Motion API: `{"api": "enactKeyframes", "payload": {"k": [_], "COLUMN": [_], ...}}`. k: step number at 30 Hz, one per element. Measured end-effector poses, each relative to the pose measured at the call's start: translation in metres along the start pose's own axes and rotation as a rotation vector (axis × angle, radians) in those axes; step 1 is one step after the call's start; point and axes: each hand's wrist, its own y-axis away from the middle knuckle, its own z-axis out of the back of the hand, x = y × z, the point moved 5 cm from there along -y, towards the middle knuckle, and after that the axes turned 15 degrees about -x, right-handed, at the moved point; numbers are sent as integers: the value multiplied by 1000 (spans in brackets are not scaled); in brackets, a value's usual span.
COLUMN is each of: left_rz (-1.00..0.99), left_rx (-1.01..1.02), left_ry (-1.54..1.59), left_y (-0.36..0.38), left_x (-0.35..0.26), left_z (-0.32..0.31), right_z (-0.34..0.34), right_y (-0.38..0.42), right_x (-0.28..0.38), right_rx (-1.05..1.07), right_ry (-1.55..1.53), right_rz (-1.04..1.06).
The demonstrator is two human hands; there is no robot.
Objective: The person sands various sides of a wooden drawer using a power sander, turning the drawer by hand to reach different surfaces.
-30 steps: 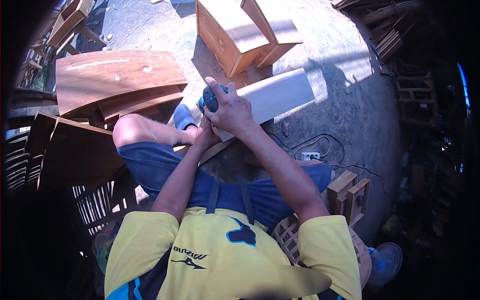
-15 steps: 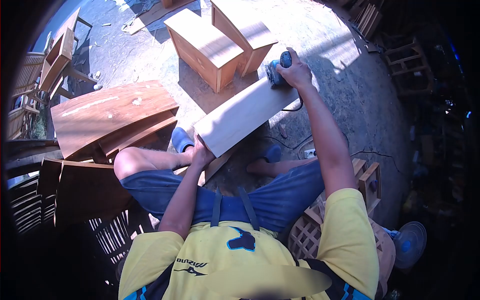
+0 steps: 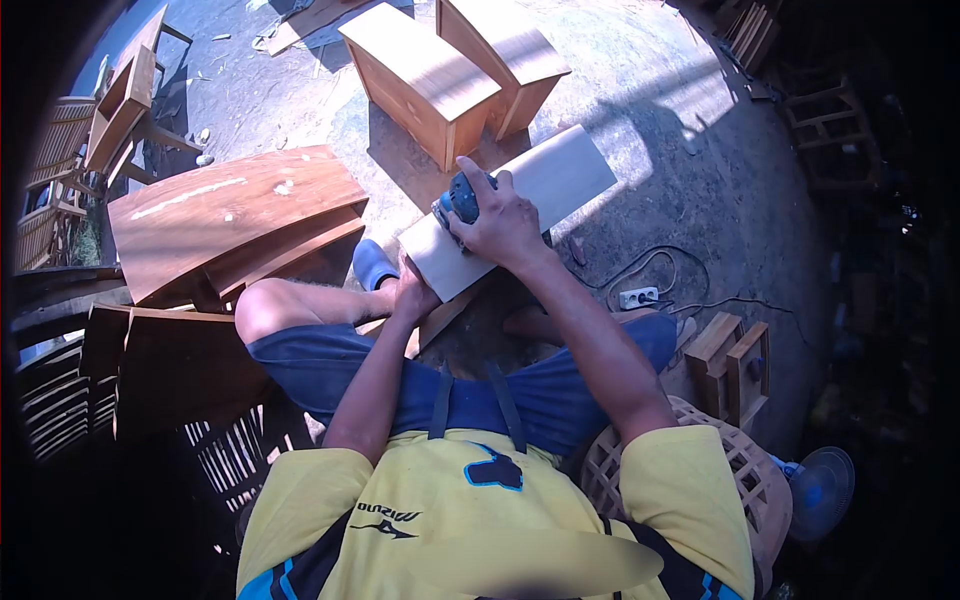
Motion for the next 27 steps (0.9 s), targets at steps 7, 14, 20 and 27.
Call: {"api": "enactKeyframes", "payload": {"k": [7,14,20,27], "left_rz": [-426,-308,-31,-139], "left_rx": [-67,-91,89,-58], "left_ry": [-366,-184,63,-98], "left_y": [4,0,-1,-7], "left_x": [-5,50,31,41], "left_z": [-1,-16,-12,-20], "right_z": [-4,50,91,66], "right_y": [39,-31,-89,-88], "right_x": [20,-103,-213,-167], "right_rx": [126,-39,-186,-154], "right_ry": [-52,129,296,237], "right_rz": [192,-64,-255,-229]}}
